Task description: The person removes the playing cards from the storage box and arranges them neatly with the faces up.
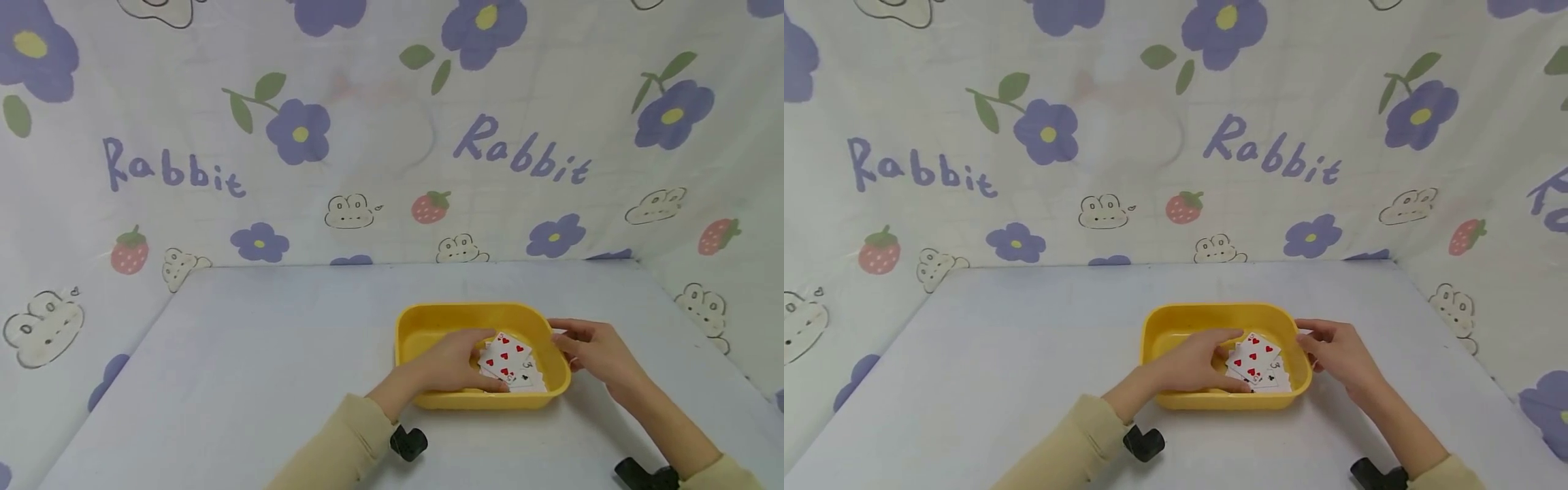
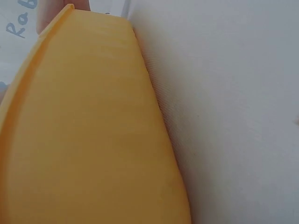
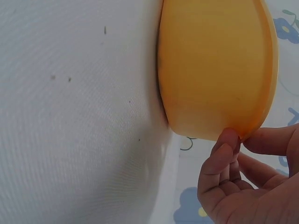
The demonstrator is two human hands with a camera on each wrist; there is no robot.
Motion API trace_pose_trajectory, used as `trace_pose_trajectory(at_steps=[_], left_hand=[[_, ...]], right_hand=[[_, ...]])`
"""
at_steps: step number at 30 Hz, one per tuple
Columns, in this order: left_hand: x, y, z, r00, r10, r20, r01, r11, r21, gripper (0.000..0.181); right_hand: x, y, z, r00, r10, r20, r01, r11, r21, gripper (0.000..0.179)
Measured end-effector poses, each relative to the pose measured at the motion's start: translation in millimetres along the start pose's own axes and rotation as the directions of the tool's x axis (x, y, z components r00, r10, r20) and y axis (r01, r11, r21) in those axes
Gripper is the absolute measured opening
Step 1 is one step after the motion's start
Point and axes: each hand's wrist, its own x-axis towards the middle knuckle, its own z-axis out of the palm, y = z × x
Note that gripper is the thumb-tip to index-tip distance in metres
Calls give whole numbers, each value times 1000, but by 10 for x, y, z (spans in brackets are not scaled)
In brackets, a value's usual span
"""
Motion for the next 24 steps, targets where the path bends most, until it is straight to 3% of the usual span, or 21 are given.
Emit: trace_pose_trajectory(at_steps=[11, 15, 24], left_hand=[[33, -10, 20, 999, -37, -8, 36, 998, -49, 82], [92, -45, 42, 998, -65, -5, 65, 996, -58, 87], [243, -101, 59, 994, -89, 62, 92, 994, -53, 93]], right_hand=[[-21, -12, -14, 1000, -15, 28, 15, 1000, -3, 48], [-11, -10, -10, 1000, -3, 26, 4, 1000, -12, 48], [-10, -10, -17, 999, 9, 36, -9, 1000, -8, 49]])
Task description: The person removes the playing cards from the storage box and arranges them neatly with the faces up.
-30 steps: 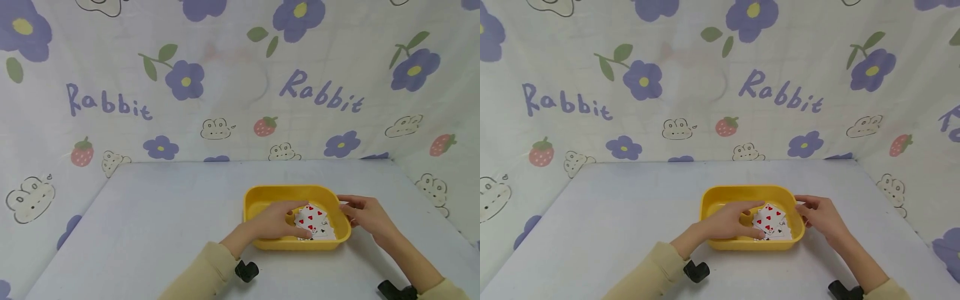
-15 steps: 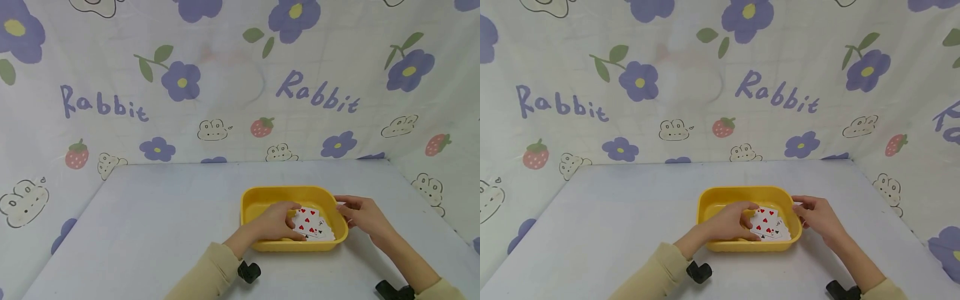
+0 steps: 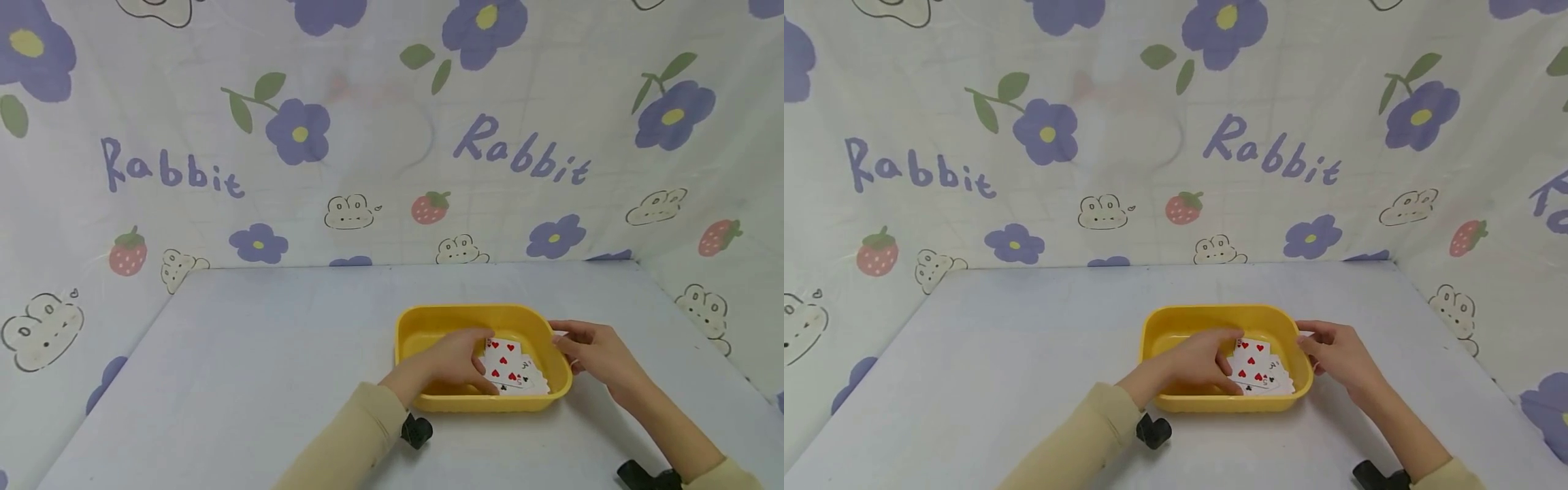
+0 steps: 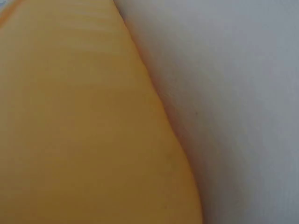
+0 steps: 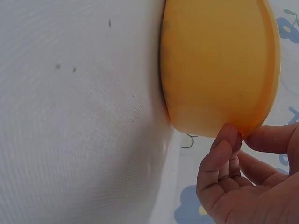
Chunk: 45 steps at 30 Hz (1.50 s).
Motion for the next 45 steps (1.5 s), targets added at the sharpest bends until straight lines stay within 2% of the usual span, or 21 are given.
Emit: trace_pose_trajectory(at_steps=[5, 12, 27, 31, 35, 40, 45], left_hand=[[8, 24, -10, 999, -34, 4, 34, 999, -5, 85], [36, 59, 12, 1000, 16, -18, -16, 1000, 5, 78], [52, 62, 27, 997, 58, -44, -51, 990, 130, 91], [39, 51, 18, 995, 71, -65, -61, 989, 137, 93], [-2, 54, -1, 995, 60, -84, -52, 994, 92, 94], [-26, 52, -18, 995, 56, -88, -50, 997, 61, 89], [-19, 34, -30, 994, 81, -77, -73, 993, 95, 73]], right_hand=[[-7, -6, -16, 1000, 4, -2, -4, 1000, 0, 49], [-21, -10, -38, 1000, 5, -10, -5, 1000, 2, 50], [-35, 16, -60, 1000, 14, 4, -14, 1000, 27, 51], [-34, 9, -49, 1000, 15, 6, -15, 1000, 25, 51], [-29, -3, -37, 1000, 11, 7, -12, 1000, 17, 51], [-20, -11, -19, 1000, -2, 5, 2, 1000, 11, 50], [-10, -17, -2, 1000, 9, 7, -9, 1000, 17, 49]])
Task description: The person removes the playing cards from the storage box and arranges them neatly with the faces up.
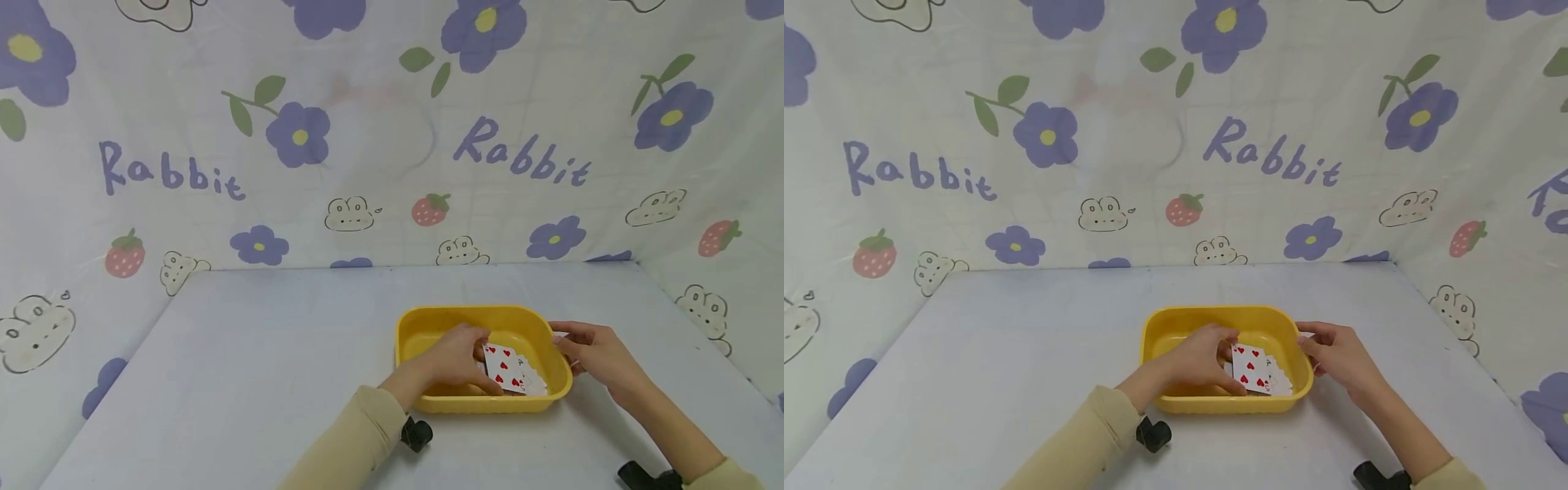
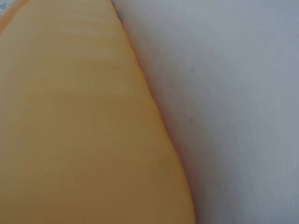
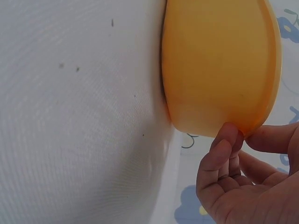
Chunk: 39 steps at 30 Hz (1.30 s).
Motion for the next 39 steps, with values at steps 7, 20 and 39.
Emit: trace_pose_trajectory(at_steps=[7, 20, 39], left_hand=[[13, 6, 6, 1000, -2, 8, 2, 1000, 1, 69], [24, 39, 26, 999, -14, 37, 17, 995, -99, 71], [-705, 86, -492, 978, 56, -203, -117, 946, -301, 88]], right_hand=[[-6, 3, -10, 1000, 15, 1, -15, 1000, 2, 50], [-18, 27, -39, 1000, 13, -8, -12, 1000, 5, 50], [-32, 5, -1, 1000, -28, -2, 28, 999, -21, 48]])
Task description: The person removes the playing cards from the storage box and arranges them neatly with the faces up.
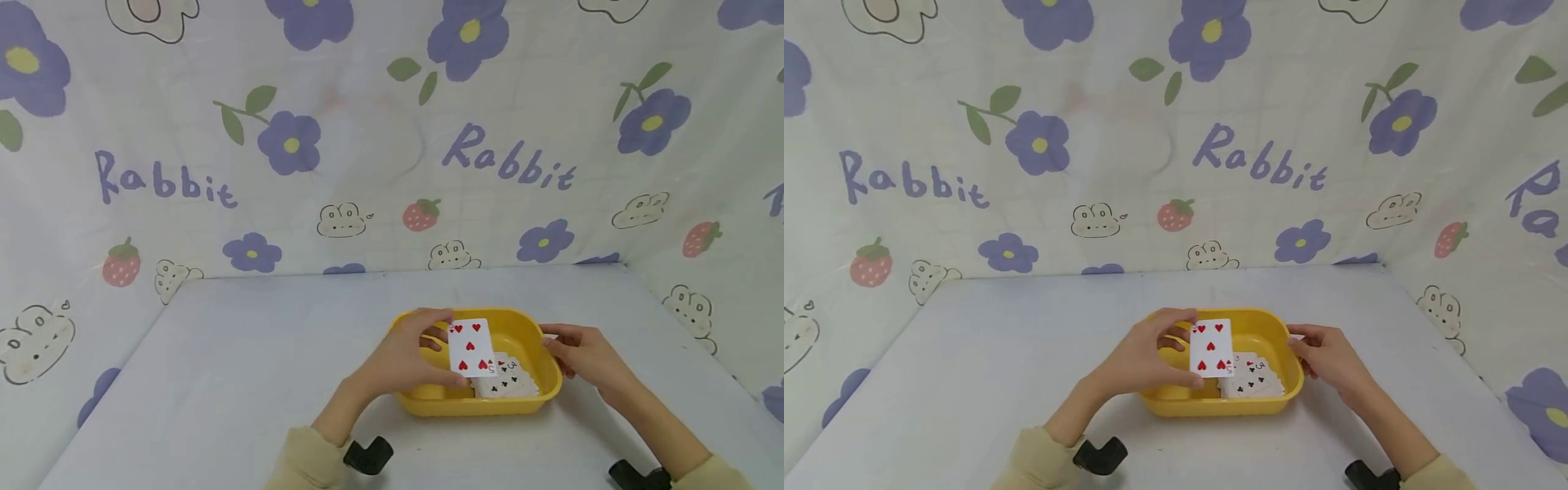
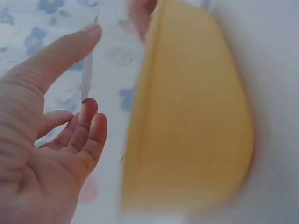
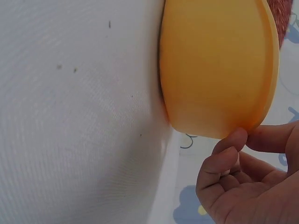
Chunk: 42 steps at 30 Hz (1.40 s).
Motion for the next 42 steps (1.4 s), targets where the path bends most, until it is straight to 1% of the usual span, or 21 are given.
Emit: trace_pose_trajectory(at_steps=[1, 3, 5, 6, 8, 10, 12, 14, 16, 19, 23, 27, 30, 34, 42], left_hand=[[-78, -1, -86, 1000, 23, -19, -23, 999, 22, 88], [-234, -25, -262, 997, 50, -56, -46, 997, 68, 88], [-395, -92, -428, 994, 57, -91, -47, 993, 110, 88], [-476, -132, -502, 993, 52, -110, -38, 991, 125, 88], [-629, -219, -626, 989, 20, -144, -1, 992, 129, 88], [-759, -315, -709, 985, -27, -173, 49, 991, 125, 86], [-860, -409, -769, 979, -77, -191, 99, 989, 109, 85], [-918, -515, -809, 973, -118, -199, 143, 983, 114, 85], [-950, -623, -836, 968, -141, -206, 171, 976, 136, 86], [-968, -769, -858, 968, -155, -196, 191, 964, 183, 88], [-976, -879, -849, 973, -159, -166, 193, 957, 218, 91], [-969, -909, -833, 974, -173, -145, 203, 954, 220, 89], [-955, -930, -819, 972, -200, -124, 225, 945, 236, 88], [-930, -967, -800, 970, -223, -94, 240, 933, 268, 87], [-907, -970, -790, 963, -255, -84, 268, 923, 274, 88]], right_hand=[[-1, -1, 4, 1000, -3, -3, 3, 1000, -3, 48], [0, -2, 12, 1000, -3, -5, 3, 1000, -5, 48], [5, 1, 18, 1000, -3, -5, 3, 1000, -7, 48], [9, 3, 18, 1000, -5, -3, 5, 1000, -7, 48], [16, 2, 14, 1000, -13, -1, 13, 1000, -7, 48], [17, 0, 4, 1000, -19, -2, 19, 1000, -13, 48], [16, -3, -6, 1000, -18, -3, 18, 1000, -14, 49], [14, -3, -13, 1000, -11, -5, 11, 1000, -14, 49], [16, 4, -13, 1000, -6, -5, 6, 1000, -9, 49], [22, 13, -2, 1000, -10, -2, 10, 1000, -1, 48], [33, 19, 15, 1000, -18, -5, 18, 1000, -6, 48], [38, 18, 23, 1000, -16, -5, 16, 1000, -11, 48], [33, 14, 23, 1000, -16, -2, 16, 1000, -12, 48], [16, 11, 12, 1000, -20, -6, 20, 1000, -17, 48], [4, 19, -12, 1000, -6, -3, 6, 1000, -11, 49]])
